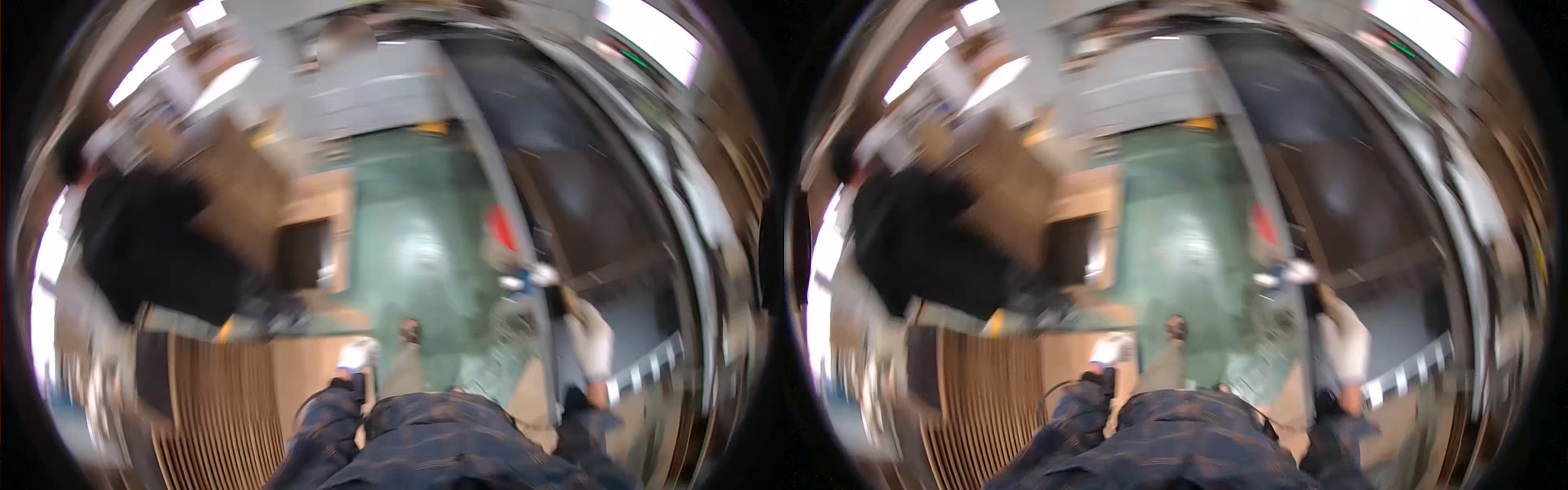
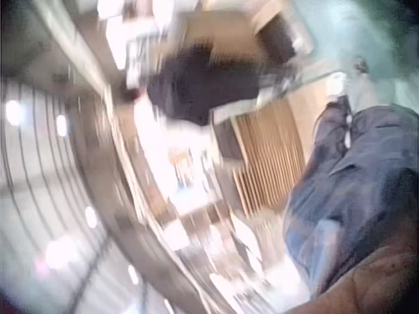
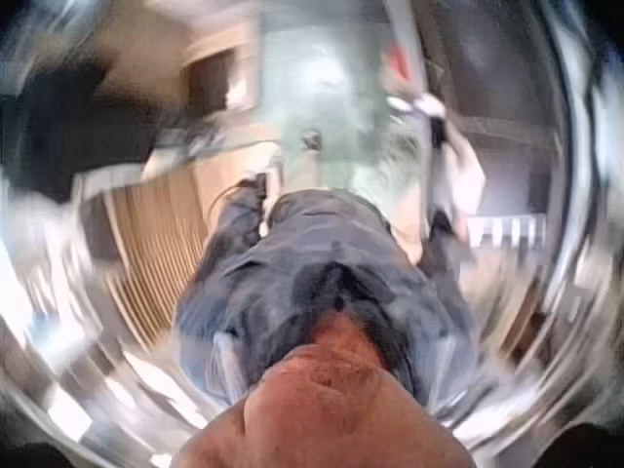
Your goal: Inspecting, measuring, and stacking wooden boards at an industrial workstation.
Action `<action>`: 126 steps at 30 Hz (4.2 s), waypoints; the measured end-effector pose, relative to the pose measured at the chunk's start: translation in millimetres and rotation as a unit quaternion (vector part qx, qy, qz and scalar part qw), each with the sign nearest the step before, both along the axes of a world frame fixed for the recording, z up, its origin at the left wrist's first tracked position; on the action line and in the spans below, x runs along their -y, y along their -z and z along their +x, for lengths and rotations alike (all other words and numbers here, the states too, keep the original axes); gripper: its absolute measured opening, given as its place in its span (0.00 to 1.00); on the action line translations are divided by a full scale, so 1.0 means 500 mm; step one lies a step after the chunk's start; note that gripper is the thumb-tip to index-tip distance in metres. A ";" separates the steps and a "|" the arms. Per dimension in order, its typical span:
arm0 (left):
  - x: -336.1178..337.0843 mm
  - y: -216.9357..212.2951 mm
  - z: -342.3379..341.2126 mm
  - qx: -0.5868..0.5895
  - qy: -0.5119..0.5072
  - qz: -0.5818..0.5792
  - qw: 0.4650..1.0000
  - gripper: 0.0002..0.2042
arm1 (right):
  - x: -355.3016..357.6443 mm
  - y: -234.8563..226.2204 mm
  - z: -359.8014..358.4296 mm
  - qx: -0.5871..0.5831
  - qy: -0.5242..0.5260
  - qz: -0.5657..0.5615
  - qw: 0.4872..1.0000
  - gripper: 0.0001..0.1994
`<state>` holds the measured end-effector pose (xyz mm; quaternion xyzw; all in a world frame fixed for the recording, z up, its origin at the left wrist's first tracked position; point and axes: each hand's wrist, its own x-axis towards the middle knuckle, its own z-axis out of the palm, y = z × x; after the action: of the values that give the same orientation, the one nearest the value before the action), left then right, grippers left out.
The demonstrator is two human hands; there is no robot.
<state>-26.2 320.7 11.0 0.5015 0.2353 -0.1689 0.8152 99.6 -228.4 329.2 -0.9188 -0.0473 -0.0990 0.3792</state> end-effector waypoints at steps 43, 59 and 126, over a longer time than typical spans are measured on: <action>0.644 -0.444 1.438 0.083 0.577 0.145 0.799 0.24 | -0.230 0.044 0.111 -0.206 0.372 0.249 0.870 0.20; 0.674 -0.374 1.485 0.044 0.544 0.008 0.838 0.19 | -0.200 -0.083 0.149 0.192 0.418 0.531 0.711 0.09; 0.962 -0.777 1.616 0.120 0.647 -0.259 0.707 0.18 | -0.555 -0.103 0.390 0.163 0.880 0.104 0.433 0.15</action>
<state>781.9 -160.5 399.6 0.3157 -0.2998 -0.6481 0.6248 294.8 48.9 380.6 -0.3843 0.7368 -0.5311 0.1651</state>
